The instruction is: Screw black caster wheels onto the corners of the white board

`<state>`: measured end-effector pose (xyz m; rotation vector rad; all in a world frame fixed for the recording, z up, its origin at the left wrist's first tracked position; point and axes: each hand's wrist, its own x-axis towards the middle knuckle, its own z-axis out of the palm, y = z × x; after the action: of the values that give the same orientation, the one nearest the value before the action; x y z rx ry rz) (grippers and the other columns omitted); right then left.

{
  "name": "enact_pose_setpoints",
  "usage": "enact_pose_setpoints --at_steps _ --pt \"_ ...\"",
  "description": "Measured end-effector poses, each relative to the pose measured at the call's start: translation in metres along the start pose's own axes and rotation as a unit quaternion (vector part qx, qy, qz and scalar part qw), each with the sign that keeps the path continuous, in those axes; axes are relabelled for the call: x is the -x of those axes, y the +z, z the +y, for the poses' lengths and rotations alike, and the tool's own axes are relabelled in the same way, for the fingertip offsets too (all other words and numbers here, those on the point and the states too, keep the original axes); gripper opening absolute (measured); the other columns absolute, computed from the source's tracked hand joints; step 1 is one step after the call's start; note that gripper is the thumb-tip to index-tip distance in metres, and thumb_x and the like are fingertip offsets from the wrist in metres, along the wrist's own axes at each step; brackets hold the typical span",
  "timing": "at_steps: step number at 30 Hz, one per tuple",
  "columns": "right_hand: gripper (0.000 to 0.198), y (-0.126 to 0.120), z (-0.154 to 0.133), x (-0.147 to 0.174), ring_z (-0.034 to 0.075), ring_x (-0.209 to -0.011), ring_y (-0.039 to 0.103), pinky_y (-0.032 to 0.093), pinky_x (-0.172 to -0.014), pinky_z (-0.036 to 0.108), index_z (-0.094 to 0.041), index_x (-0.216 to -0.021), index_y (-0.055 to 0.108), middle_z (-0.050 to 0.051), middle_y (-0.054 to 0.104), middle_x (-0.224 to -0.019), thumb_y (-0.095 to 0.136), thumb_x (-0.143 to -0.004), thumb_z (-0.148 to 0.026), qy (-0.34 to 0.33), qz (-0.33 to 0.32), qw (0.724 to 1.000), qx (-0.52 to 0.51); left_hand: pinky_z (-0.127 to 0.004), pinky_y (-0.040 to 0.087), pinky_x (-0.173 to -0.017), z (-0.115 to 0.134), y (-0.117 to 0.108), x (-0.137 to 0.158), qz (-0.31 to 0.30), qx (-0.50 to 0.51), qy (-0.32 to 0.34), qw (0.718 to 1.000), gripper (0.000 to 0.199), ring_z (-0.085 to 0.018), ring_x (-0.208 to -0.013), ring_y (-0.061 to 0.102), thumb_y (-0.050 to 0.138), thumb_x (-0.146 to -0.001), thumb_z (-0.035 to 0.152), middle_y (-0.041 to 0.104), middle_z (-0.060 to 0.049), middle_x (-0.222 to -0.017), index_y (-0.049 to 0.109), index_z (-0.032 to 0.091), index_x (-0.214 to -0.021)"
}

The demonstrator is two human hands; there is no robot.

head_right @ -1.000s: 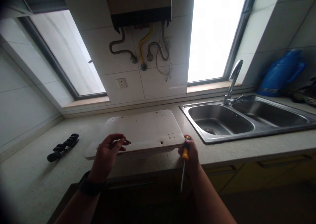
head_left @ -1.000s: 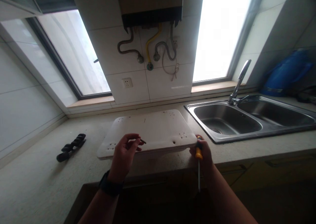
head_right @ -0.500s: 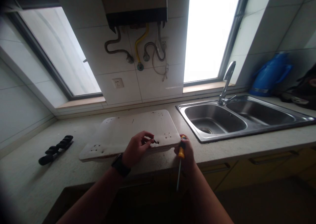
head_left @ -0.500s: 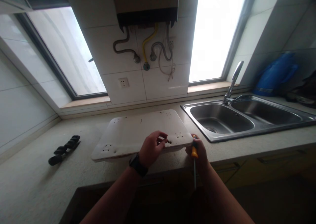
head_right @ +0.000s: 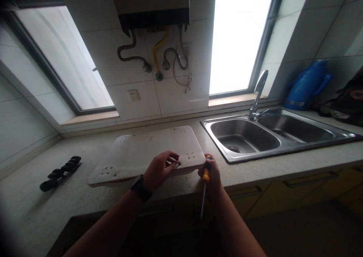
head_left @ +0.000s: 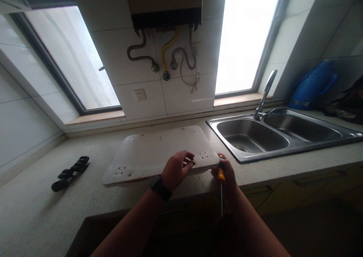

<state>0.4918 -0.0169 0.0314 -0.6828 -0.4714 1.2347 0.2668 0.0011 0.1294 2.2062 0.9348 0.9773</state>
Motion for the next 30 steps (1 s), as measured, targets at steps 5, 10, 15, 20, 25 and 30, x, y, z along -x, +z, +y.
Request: enact_pose_setpoints --at_steps 5,10,15,20,25,30 --pt "0.031 0.000 0.000 0.000 0.009 -0.039 0.046 0.040 -0.034 0.019 -0.025 -0.096 0.055 -0.008 0.054 -0.058 0.069 -0.070 -0.034 0.004 -0.001 1.000 0.000 -0.028 0.055 -0.073 0.002 0.002 -0.001 -0.014 -0.026 0.004 1.000 0.018 -0.019 -0.090 0.072 0.066 -0.089 0.013 0.076 -0.005 -0.102 0.068 0.020 -0.106" --pt "0.028 -0.001 0.001 0.001 0.008 -0.040 0.047 0.040 -0.035 0.017 -0.026 -0.098 0.055 -0.008 0.054 -0.060 0.068 -0.073 -0.033 0.004 -0.002 1.000 -0.004 -0.030 0.054 -0.078 0.003 0.002 -0.001 -0.022 -0.060 0.020 0.998 0.020 -0.019 -0.088 0.071 0.067 -0.089 0.013 0.077 -0.005 -0.098 0.070 0.020 -0.108" --pt "0.030 -0.001 0.000 0.001 0.009 -0.041 0.049 0.041 -0.035 0.018 -0.026 -0.098 0.055 -0.008 0.055 -0.061 0.068 -0.073 -0.033 0.005 -0.001 1.000 -0.005 -0.031 0.054 -0.081 0.001 0.002 0.000 -0.030 -0.089 0.035 0.995 0.025 -0.021 -0.091 0.071 0.065 -0.090 0.012 0.076 -0.006 -0.101 0.070 0.021 -0.114" --pt "0.030 -0.001 -0.001 0.001 0.009 -0.039 0.047 0.040 -0.034 0.018 -0.025 -0.097 0.055 -0.009 0.053 -0.058 0.068 -0.072 -0.034 0.005 -0.005 1.000 -0.005 -0.035 0.054 -0.086 0.001 0.001 0.008 -0.020 -0.107 0.055 0.993 0.027 -0.021 -0.093 0.068 0.063 -0.091 0.011 0.074 -0.006 -0.103 0.068 0.021 -0.116" --pt "0.030 -0.001 0.000 0.000 0.009 -0.040 0.048 0.040 -0.034 0.019 -0.025 -0.097 0.055 -0.008 0.054 -0.060 0.068 -0.072 -0.034 0.008 -0.006 1.000 -0.005 -0.039 0.054 -0.090 -0.002 0.002 0.019 0.002 -0.119 0.067 0.991 0.039 -0.023 -0.098 0.065 0.065 -0.091 0.014 0.071 -0.009 -0.113 0.061 0.019 -0.129" --pt "0.030 -0.001 0.000 0.000 0.009 -0.042 0.050 0.041 -0.035 0.018 -0.025 -0.098 0.056 -0.008 0.055 -0.061 0.069 -0.072 -0.033 0.009 -0.002 1.000 -0.006 -0.040 0.054 -0.095 -0.002 0.005 0.021 -0.013 -0.120 0.102 0.987 0.047 -0.023 -0.104 0.063 0.064 -0.088 0.009 0.073 -0.008 -0.115 0.057 0.019 -0.134"
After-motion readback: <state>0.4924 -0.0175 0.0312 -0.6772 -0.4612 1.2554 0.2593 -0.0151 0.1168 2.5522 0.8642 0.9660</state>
